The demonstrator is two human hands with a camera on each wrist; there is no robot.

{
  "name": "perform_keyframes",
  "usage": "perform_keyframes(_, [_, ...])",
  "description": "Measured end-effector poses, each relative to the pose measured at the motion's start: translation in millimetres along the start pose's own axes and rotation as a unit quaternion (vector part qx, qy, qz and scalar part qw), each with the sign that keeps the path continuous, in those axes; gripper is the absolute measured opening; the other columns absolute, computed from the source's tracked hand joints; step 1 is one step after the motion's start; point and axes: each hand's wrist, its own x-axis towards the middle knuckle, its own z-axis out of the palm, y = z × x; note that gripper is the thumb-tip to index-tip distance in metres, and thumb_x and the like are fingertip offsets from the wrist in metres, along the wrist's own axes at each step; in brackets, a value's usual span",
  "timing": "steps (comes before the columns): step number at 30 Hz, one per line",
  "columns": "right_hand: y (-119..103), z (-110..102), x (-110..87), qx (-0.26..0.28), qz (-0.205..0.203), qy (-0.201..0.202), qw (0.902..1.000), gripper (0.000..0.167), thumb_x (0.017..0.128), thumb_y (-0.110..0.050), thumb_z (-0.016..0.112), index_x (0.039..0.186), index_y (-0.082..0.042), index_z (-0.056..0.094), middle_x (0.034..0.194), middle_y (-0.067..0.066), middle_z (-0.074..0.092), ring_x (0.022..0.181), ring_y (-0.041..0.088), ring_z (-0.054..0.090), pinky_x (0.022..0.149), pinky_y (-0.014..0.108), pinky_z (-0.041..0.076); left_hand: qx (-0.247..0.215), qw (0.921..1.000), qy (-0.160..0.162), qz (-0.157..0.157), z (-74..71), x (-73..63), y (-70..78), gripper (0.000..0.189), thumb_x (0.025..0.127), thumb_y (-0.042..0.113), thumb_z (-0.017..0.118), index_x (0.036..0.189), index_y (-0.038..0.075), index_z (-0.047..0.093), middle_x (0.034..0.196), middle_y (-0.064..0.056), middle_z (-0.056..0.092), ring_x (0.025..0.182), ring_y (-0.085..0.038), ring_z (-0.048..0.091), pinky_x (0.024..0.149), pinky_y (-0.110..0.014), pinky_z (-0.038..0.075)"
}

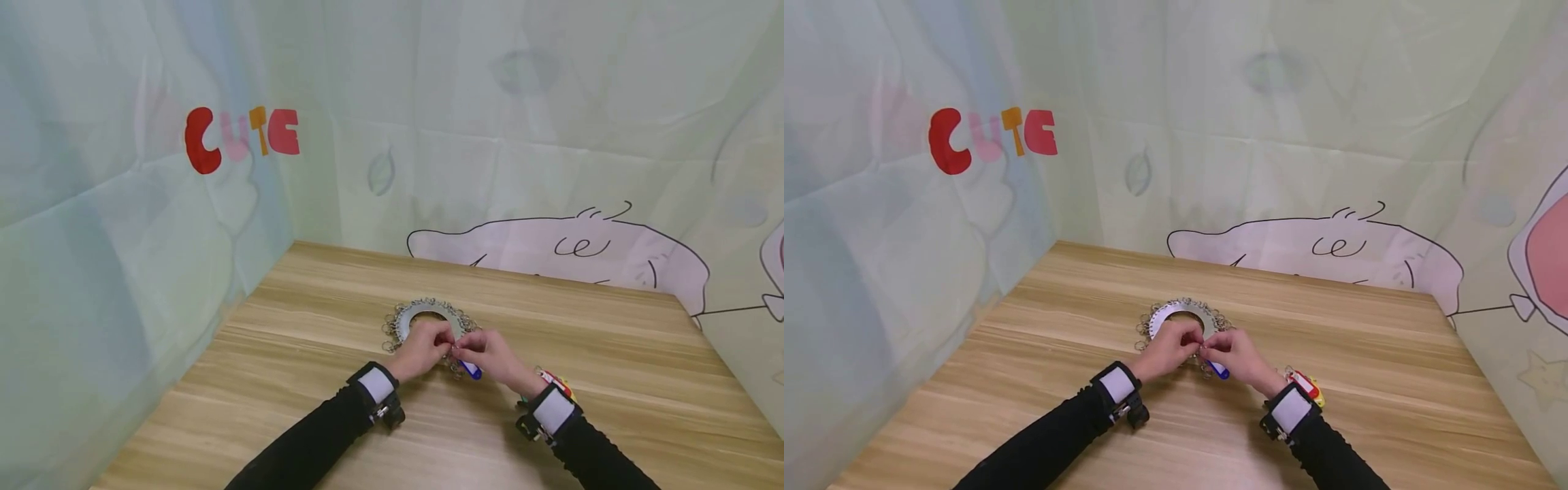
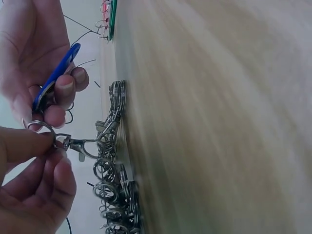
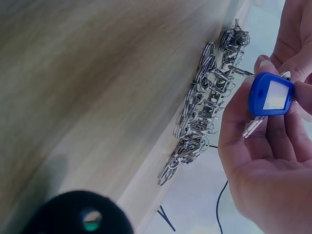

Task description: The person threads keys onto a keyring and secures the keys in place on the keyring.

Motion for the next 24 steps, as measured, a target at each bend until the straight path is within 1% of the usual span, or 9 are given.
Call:
perform_keyframes(8, [-0.7,1.3,-1.1,0.003,0.001,0.013,0.9999,0.015,0.088,-0.006,0.064,0.093,0.008,0.068,0.089,0.023,0.071,0.073,0.0,0.061,0.065,0.015,0.049,-0.005,1.0,0.005,0.004,1.0,-1.0,4.7,0.011,0.079,-0.006,0.066,0.079,0.004,0.068,0.077,-0.008,0.071,0.068,-0.011,0.061,0.063,-0.014,0.047])
perform_keyframes(12, [0.2,2.6,-1.1,-0.019,-0.009,0.025,0.9995,0.015,0.088,-0.008,0.065,0.093,0.006,0.068,0.088,0.02,0.072,0.072,0.002,0.062,0.064,0.017,0.05,-0.005,0.9999,0.011,-0.002,0.4,0.4,5.5,0.011,0.078,-0.007,0.066,0.077,0.004,0.067,0.075,-0.007,0.069,0.066,-0.008,0.057,0.061,-0.014,0.046])
perform_keyframes(15, [-1.7,3.8,-1.3,-0.044,-0.022,0.036,0.9982,0.014,0.088,-0.008,0.065,0.092,0.005,0.068,0.088,0.018,0.072,0.073,0.006,0.065,0.064,0.018,0.051,0.005,0.9998,0.017,-0.009,-0.6,2.2,5.9,0.011,0.076,-0.006,0.067,0.076,0.005,0.067,0.073,-0.005,0.067,0.065,-0.006,0.054,0.06,-0.014,0.045])
perform_keyframes(17, [-3.0,4.9,-1.5,-0.049,-0.023,0.043,0.9976,0.012,0.088,-0.007,0.064,0.092,0.005,0.066,0.086,0.019,0.072,0.071,0.007,0.065,0.062,0.018,0.051,0.011,0.9997,0.018,-0.014,-1.0,3.4,6.4,0.012,0.075,-0.006,0.067,0.076,0.006,0.067,0.072,-0.005,0.067,0.065,-0.007,0.053,0.06,-0.015,0.044])
perform_keyframes(21, [-3.6,5.9,-1.9,-0.029,-0.011,0.054,0.998,0.012,0.087,-0.003,0.065,0.09,0.007,0.06,0.083,0.023,0.071,0.066,0.005,0.063,0.055,0.018,0.049,0.022,0.9994,0.014,-0.024,-1.3,4.9,7.2,0.011,0.075,-0.005,0.067,0.077,0.007,0.067,0.073,-0.003,0.067,0.065,-0.006,0.053,0.059,-0.015,0.043])
perform_keyframes(24, [-3.2,6.1,-2.6,-0.017,-0.014,0.06,0.998,0.013,0.085,-0.001,0.066,0.089,0.007,0.056,0.084,0.025,0.071,0.068,0.008,0.066,0.057,0.019,0.051,0.023,0.9992,0.011,-0.03,-1.7,5.5,7.8,0.011,0.076,-0.003,0.068,0.077,0.007,0.067,0.073,-0.003,0.067,0.065,-0.006,0.053,0.06,-0.014,0.043])
